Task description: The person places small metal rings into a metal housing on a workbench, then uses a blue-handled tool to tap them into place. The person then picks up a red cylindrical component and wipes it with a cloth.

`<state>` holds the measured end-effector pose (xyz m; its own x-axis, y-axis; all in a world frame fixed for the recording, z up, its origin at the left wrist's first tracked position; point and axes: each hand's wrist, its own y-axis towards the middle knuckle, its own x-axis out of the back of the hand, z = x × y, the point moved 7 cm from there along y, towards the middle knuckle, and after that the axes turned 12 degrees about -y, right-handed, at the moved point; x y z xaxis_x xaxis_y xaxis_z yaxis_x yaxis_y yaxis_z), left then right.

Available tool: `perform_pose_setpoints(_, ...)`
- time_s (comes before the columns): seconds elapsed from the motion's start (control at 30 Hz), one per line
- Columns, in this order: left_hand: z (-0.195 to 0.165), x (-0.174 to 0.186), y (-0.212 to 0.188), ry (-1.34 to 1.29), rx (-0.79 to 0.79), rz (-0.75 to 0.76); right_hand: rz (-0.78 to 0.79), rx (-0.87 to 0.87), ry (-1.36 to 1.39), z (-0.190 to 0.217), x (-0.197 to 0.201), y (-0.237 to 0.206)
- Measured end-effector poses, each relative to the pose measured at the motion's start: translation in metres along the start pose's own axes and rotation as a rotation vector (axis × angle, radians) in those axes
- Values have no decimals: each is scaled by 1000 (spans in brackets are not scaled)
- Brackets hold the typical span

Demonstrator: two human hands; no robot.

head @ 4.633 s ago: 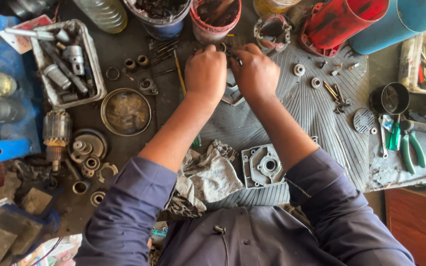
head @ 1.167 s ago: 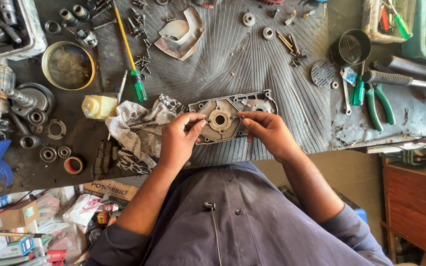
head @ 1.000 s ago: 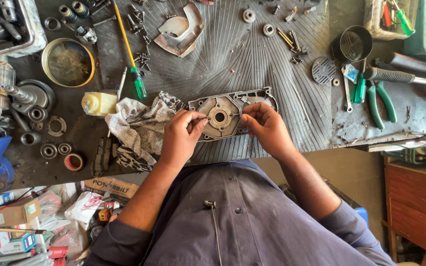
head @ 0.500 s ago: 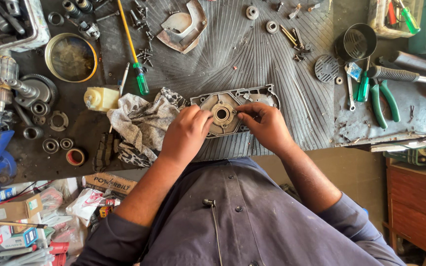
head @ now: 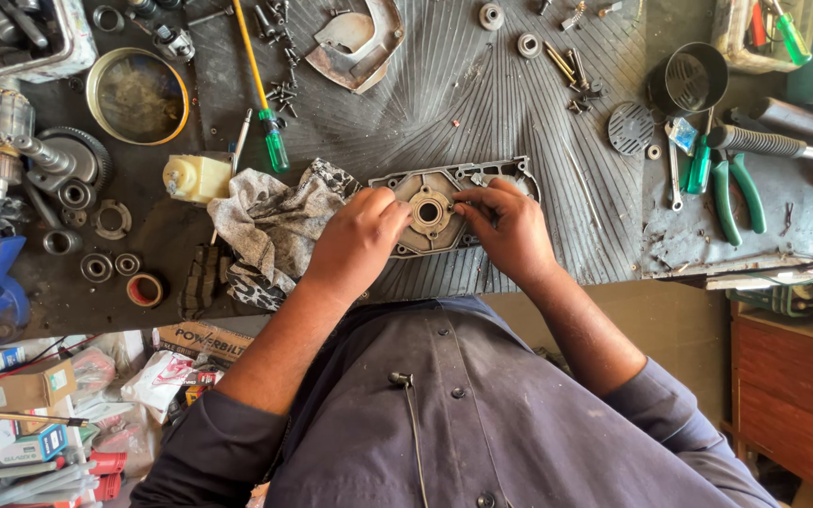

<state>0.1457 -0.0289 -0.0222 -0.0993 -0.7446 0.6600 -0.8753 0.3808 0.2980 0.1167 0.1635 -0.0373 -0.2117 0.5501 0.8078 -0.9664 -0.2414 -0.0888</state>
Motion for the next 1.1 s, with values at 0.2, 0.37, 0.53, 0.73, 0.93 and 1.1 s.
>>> perform_pose_setpoints(0.2, 9, 1, -4, -199, 50, -78, -67, 114, -68, 1, 0, -2)
perform_pose_setpoints(0.37, 19, 0, -8, -301, 156, -104, -133, 211, -176, 5, 0, -6)
perform_pose_setpoints(0.53, 22, -4, -10, -321, 187, -155, -147, 210, -212, 8, 2, -6)
perform_pose_setpoints(0.73, 25, -12, -15, -283, 218, -265, -159, 182, -188, 10, 1, -5)
perform_pose_setpoints(0.93, 21, -8, -18, -308, 97, -283, -280, 233, -194, 11, -2, -7)
perform_pose_setpoints(1.1, 14, -5, -13, -269, 52, -263, -343, 269, -210, 12, -3, -7)
